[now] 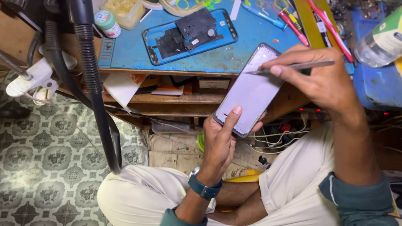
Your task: The person cleans the back surface of a smartphone using a small metal tool to scrape residue and a pink toothbrush to scrub the surface. They then handle a small plastic bag containing a tiny component, possibly a screw, and place it on the phone.
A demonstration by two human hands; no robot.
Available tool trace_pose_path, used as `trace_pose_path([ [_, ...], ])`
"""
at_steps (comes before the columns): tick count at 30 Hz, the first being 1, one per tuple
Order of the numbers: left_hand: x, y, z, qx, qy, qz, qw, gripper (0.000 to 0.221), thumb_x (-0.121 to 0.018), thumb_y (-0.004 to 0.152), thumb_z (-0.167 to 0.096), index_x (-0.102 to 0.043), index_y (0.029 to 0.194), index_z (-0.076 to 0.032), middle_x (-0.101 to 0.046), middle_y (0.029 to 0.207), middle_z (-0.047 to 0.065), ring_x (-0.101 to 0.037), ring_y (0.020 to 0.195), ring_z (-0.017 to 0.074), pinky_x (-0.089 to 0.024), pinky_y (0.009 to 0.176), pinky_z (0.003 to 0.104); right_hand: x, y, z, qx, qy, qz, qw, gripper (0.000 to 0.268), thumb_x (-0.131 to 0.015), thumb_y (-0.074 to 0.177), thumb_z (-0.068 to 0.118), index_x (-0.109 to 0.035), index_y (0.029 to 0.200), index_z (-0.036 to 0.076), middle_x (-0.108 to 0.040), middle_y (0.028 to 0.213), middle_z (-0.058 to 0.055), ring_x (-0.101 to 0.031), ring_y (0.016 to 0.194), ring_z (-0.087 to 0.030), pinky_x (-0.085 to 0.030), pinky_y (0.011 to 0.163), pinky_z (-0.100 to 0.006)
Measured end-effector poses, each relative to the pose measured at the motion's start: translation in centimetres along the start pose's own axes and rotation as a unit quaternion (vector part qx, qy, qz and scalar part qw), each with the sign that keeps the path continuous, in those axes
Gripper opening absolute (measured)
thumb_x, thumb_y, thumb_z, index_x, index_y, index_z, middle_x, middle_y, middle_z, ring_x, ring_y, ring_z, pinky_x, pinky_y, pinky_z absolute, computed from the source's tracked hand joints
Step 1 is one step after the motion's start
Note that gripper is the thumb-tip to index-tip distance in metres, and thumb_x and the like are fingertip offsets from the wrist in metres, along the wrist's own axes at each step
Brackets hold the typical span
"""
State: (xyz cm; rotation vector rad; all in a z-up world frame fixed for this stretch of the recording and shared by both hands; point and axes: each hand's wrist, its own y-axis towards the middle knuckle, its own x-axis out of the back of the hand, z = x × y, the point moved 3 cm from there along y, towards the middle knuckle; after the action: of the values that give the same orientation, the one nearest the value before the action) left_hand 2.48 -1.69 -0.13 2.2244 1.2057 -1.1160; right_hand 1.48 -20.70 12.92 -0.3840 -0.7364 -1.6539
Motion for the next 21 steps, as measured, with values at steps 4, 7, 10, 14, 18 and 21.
trace_pose_path([
  [4,-0.2,-0.1,-0.5,0.009,-0.01,-0.002,1.0,0.045,-0.062,0.104,-0.017,-0.056,0.134,0.015,-0.07,0.119,0.027,-0.074,0.104,0.0367,-0.067,0.084,0.043,0.4,-0.3,0.5,-0.008,0.009,-0.046,0.999,0.015,-0.072,0.099,0.01,-0.079,0.112,0.006,-0.077,0.104,-0.01,-0.071,0.094,-0.016,-0.054,0.087,-0.027],
  [7,-0.5,-0.1,-0.7,0.012,-0.009,-0.001,1.0,0.045,-0.062,0.103,-0.018,-0.056,0.134,0.014,-0.07,0.119,0.027,-0.074,0.104,0.0365,-0.066,0.084,0.043,0.8,-0.4,0.7,-0.017,-0.009,-0.083,0.996,0.014,-0.072,0.102,0.009,-0.078,0.115,0.006,-0.077,0.105,-0.009,-0.071,0.093,-0.014,-0.054,0.085,-0.026],
  [10,-0.5,-0.1,-0.7,0.015,-0.012,0.0,1.0,0.045,-0.062,0.103,-0.018,-0.056,0.134,0.014,-0.07,0.119,0.026,-0.074,0.104,0.0361,-0.066,0.084,0.043,0.8,-0.7,0.9,0.004,-0.024,-0.113,0.993,0.014,-0.072,0.104,0.006,-0.078,0.117,0.004,-0.077,0.109,-0.008,-0.071,0.097,-0.014,-0.055,0.088,-0.026],
  [14,0.1,-0.1,0.2,0.009,-0.022,-0.004,1.0,0.041,-0.063,0.103,-0.017,-0.059,0.131,0.012,-0.072,0.116,0.022,-0.075,0.101,0.0316,-0.066,0.085,0.042,-2.4,-2.6,3.0,0.108,-0.109,-0.187,0.97,0.015,-0.074,0.103,0.0,-0.077,0.117,0.002,-0.076,0.112,-0.01,-0.071,0.098,-0.02,-0.056,0.089,-0.03],
  [18,1.6,-0.3,2.0,-0.037,-0.008,-0.016,0.999,0.034,-0.067,0.11,-0.012,-0.064,0.133,0.013,-0.072,0.118,0.017,-0.07,0.102,0.0192,-0.06,0.09,0.034,-6.5,-4.5,5.9,0.18,-0.283,-0.191,0.922,0.017,-0.075,0.09,-0.004,-0.076,0.107,-0.001,-0.078,0.105,-0.013,-0.072,0.097,-0.027,-0.051,0.081,-0.04],
  [21,2.1,0.1,2.3,-0.057,-0.025,-0.022,0.998,0.031,-0.068,0.11,-0.012,-0.064,0.131,0.01,-0.072,0.116,0.015,-0.07,0.1,0.0161,-0.059,0.087,0.03,-7.2,-5.6,6.5,0.184,-0.234,-0.152,0.942,0.023,-0.075,0.089,-0.001,-0.075,0.113,-0.001,-0.077,0.109,-0.012,-0.07,0.102,-0.026,-0.052,0.085,-0.039],
])
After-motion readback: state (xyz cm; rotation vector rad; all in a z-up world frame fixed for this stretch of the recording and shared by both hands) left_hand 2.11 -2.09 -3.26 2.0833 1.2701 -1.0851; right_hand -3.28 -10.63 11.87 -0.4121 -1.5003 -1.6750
